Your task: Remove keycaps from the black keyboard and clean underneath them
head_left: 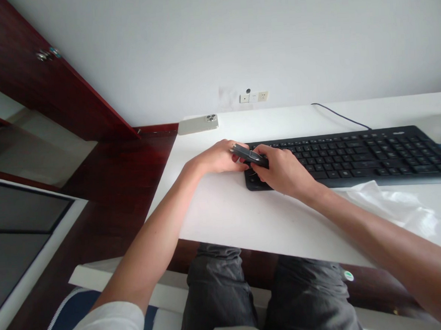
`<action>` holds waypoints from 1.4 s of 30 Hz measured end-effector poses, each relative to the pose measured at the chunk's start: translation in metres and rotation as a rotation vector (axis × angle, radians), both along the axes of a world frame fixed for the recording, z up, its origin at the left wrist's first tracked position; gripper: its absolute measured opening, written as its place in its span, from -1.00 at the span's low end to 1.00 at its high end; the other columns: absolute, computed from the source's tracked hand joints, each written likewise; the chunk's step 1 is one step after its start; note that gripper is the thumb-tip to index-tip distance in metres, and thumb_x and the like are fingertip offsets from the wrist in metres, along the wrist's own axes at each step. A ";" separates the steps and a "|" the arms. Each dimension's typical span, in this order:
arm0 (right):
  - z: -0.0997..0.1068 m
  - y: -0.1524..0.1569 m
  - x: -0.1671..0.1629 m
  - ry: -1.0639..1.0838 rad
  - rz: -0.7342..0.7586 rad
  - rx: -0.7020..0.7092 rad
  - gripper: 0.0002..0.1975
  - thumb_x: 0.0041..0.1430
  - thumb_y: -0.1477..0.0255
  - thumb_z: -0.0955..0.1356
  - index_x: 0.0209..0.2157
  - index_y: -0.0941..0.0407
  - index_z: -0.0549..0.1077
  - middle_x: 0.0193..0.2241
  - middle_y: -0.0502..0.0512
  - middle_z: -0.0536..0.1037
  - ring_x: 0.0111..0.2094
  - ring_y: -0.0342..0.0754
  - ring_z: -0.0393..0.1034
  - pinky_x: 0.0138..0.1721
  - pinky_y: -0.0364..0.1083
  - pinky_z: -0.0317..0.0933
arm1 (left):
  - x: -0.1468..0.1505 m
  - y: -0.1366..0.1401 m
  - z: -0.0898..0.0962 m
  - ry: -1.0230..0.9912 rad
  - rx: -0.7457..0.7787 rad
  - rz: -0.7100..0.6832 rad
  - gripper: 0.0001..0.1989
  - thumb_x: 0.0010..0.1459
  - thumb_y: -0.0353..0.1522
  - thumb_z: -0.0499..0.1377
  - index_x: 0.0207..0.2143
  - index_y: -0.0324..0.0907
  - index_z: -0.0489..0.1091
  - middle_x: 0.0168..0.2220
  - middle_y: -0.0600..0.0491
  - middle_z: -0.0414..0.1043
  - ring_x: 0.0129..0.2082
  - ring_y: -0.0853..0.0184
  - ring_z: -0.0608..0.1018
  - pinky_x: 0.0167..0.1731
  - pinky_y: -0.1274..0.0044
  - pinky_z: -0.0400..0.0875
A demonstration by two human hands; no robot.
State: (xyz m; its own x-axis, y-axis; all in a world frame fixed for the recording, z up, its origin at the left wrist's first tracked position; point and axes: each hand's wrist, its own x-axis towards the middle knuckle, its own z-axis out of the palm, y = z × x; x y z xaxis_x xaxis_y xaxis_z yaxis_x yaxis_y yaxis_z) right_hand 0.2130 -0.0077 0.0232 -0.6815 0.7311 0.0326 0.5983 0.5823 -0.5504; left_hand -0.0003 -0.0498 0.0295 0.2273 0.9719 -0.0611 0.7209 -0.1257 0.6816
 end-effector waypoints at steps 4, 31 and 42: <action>0.000 0.001 0.002 0.002 0.012 0.022 -0.81 0.42 0.25 0.29 -0.17 0.03 0.47 -0.47 0.06 0.58 -0.50 0.02 0.39 -0.42 -0.08 0.01 | 0.002 0.002 -0.001 0.066 0.040 -0.028 -0.79 0.05 -0.31 0.30 -0.48 -0.13 0.29 -0.50 0.18 0.27 -0.48 0.41 0.31 -0.42 0.49 0.17; -0.001 0.005 0.005 -0.088 0.054 0.084 -0.85 0.40 0.32 0.32 -0.19 0.05 0.51 -0.43 0.09 0.60 -0.43 0.06 0.43 -0.40 -0.06 0.00 | -0.002 0.000 0.002 0.027 -0.011 -0.024 -0.82 0.00 -0.30 0.33 -0.49 -0.14 0.37 -0.54 0.22 0.17 -0.52 0.44 0.25 -0.46 0.49 0.15; 0.000 0.004 0.014 0.328 0.080 -0.105 -0.69 0.45 0.11 0.31 -0.17 0.06 0.49 -0.48 -0.02 0.50 -0.48 -0.07 0.31 -0.34 -0.07 0.17 | -0.005 0.000 0.008 -0.056 -0.004 -0.103 -0.81 0.17 -0.23 0.30 -0.29 -0.15 0.62 -0.54 0.21 0.08 -0.53 0.45 0.16 -0.45 0.49 0.01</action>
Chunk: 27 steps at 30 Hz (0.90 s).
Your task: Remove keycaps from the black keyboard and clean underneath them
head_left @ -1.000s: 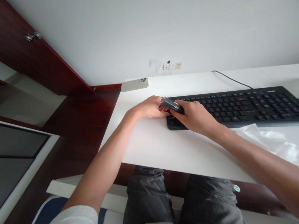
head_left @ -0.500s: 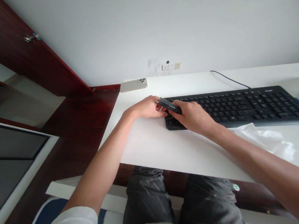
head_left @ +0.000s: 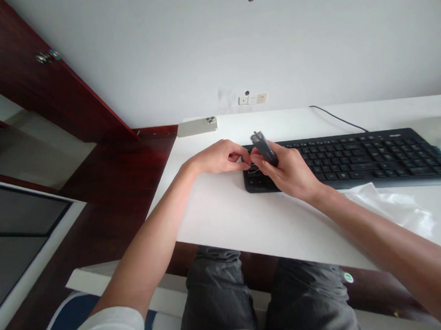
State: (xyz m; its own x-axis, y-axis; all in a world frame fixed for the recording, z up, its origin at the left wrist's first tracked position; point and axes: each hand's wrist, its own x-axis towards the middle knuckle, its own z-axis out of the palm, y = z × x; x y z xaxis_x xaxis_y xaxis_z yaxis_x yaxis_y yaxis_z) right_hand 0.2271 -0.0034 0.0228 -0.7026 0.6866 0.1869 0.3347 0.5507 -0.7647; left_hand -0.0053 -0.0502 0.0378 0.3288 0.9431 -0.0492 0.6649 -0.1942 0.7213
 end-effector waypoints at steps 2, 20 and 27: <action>0.000 -0.001 0.000 0.076 0.013 -0.047 -0.66 0.47 0.11 0.29 -0.18 0.08 0.51 -0.40 0.04 0.55 -0.38 -0.03 0.39 -0.27 -0.06 0.24 | -0.001 -0.001 0.002 -0.038 -0.007 -0.021 -0.82 0.18 -0.26 0.29 -0.28 -0.17 0.61 -0.54 0.21 0.07 -0.53 0.45 0.15 -0.44 0.50 0.01; 0.016 0.041 0.032 0.012 0.546 -0.883 -0.55 0.24 0.19 0.53 0.09 0.07 0.57 0.11 0.26 0.62 -0.05 0.10 0.62 0.01 0.11 0.49 | -0.009 -0.005 0.016 -0.350 -0.050 -0.088 -0.74 0.21 -0.17 0.30 -0.28 -0.20 0.48 -0.53 0.17 0.23 -0.54 0.47 0.18 -0.49 0.54 0.06; 0.014 0.028 0.017 0.053 0.379 -0.936 -0.58 0.14 0.16 0.59 -0.16 0.10 0.45 -0.27 0.09 0.61 -0.26 -0.07 0.51 -0.27 -0.10 0.38 | -0.004 -0.006 0.016 -0.352 -0.034 -0.061 -0.74 0.24 -0.18 0.29 -0.31 -0.20 0.45 -0.55 0.20 0.16 -0.55 0.48 0.14 -0.50 0.54 0.03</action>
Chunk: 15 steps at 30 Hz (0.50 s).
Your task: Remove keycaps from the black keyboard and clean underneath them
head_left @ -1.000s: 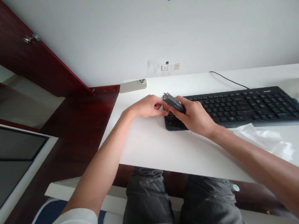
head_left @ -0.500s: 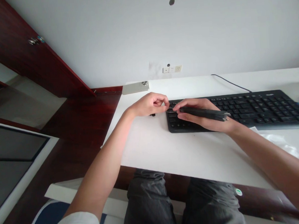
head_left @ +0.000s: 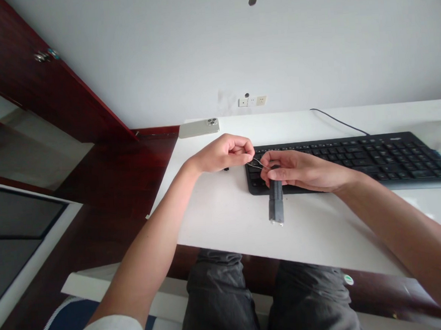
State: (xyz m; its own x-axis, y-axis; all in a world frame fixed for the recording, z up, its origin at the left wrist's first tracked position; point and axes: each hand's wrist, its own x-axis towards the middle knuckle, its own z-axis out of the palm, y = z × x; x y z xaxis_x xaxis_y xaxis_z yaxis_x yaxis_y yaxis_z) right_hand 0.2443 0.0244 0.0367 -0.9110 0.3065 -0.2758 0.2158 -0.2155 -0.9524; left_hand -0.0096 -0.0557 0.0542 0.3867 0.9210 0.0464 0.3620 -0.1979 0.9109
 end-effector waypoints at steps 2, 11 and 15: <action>0.000 -0.004 -0.004 -0.036 -0.025 0.036 -0.54 0.10 0.18 0.61 -0.12 0.10 0.46 -0.29 0.08 0.62 -0.28 -0.06 0.50 -0.27 -0.10 0.35 | 0.002 0.000 -0.001 -0.004 -0.002 0.011 -0.74 0.25 -0.17 0.28 -0.30 -0.20 0.45 -0.54 0.19 0.18 -0.55 0.47 0.15 -0.50 0.53 0.03; 0.007 -0.007 0.003 -0.050 -0.042 0.168 -0.52 0.21 0.20 0.51 0.12 0.05 0.57 -0.06 0.20 0.68 -0.30 -0.03 0.50 -0.29 -0.02 0.39 | 0.006 0.000 -0.002 -0.009 0.040 0.076 -0.72 0.25 -0.15 0.28 -0.32 -0.18 0.44 -0.56 0.21 0.16 -0.56 0.47 0.15 -0.50 0.53 0.06; 0.012 -0.011 0.005 -0.032 0.066 0.290 -0.57 0.34 0.16 0.40 0.15 0.03 0.55 -0.08 0.17 0.69 -0.36 -0.07 0.40 -0.30 -0.04 0.34 | 0.008 0.001 -0.003 0.009 0.031 0.082 -0.72 0.28 -0.15 0.25 -0.31 -0.19 0.45 -0.56 0.21 0.15 -0.56 0.47 0.15 -0.50 0.53 0.06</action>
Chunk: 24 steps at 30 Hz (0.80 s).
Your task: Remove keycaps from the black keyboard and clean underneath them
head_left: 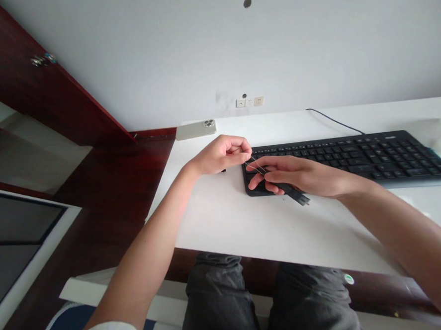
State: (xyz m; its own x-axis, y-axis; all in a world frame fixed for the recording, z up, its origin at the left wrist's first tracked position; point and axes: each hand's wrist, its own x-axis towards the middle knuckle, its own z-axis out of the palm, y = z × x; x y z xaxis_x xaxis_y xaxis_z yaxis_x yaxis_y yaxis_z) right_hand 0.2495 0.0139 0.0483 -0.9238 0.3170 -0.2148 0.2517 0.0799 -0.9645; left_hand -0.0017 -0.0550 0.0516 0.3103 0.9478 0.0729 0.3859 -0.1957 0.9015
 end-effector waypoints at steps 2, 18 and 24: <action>-0.001 -0.002 -0.001 -0.008 0.009 0.076 -0.64 0.40 0.13 0.33 0.05 0.02 0.56 -0.14 0.12 0.67 -0.40 -0.09 0.36 -0.36 -0.07 0.28 | 0.001 0.001 -0.001 0.024 -0.007 0.011 -0.73 0.29 -0.16 0.24 -0.30 -0.19 0.45 -0.56 0.21 0.15 -0.56 0.47 0.14 -0.49 0.53 0.07; -0.013 -0.012 -0.006 -0.363 -0.080 0.983 -0.58 0.53 0.19 0.17 -0.43 0.04 0.30 -0.52 0.02 0.46 -0.52 -0.05 0.26 -0.39 -0.04 -0.10 | 0.001 0.004 -0.014 0.377 0.007 0.070 -0.91 0.17 -0.33 0.30 -0.29 -0.15 0.59 -0.55 0.21 0.12 -0.52 0.44 0.20 -0.39 0.49 0.08; -0.020 -0.020 -0.003 -0.272 0.001 1.071 -0.75 0.55 0.33 0.15 -0.23 0.04 0.34 -0.37 0.07 0.57 -0.45 -0.01 0.38 -0.41 -0.04 -0.07 | 0.003 0.003 -0.014 0.362 -0.035 -0.075 -0.82 0.11 -0.34 0.35 -0.19 -0.13 0.58 -0.51 0.23 0.10 -0.49 0.44 0.21 -0.37 0.50 0.12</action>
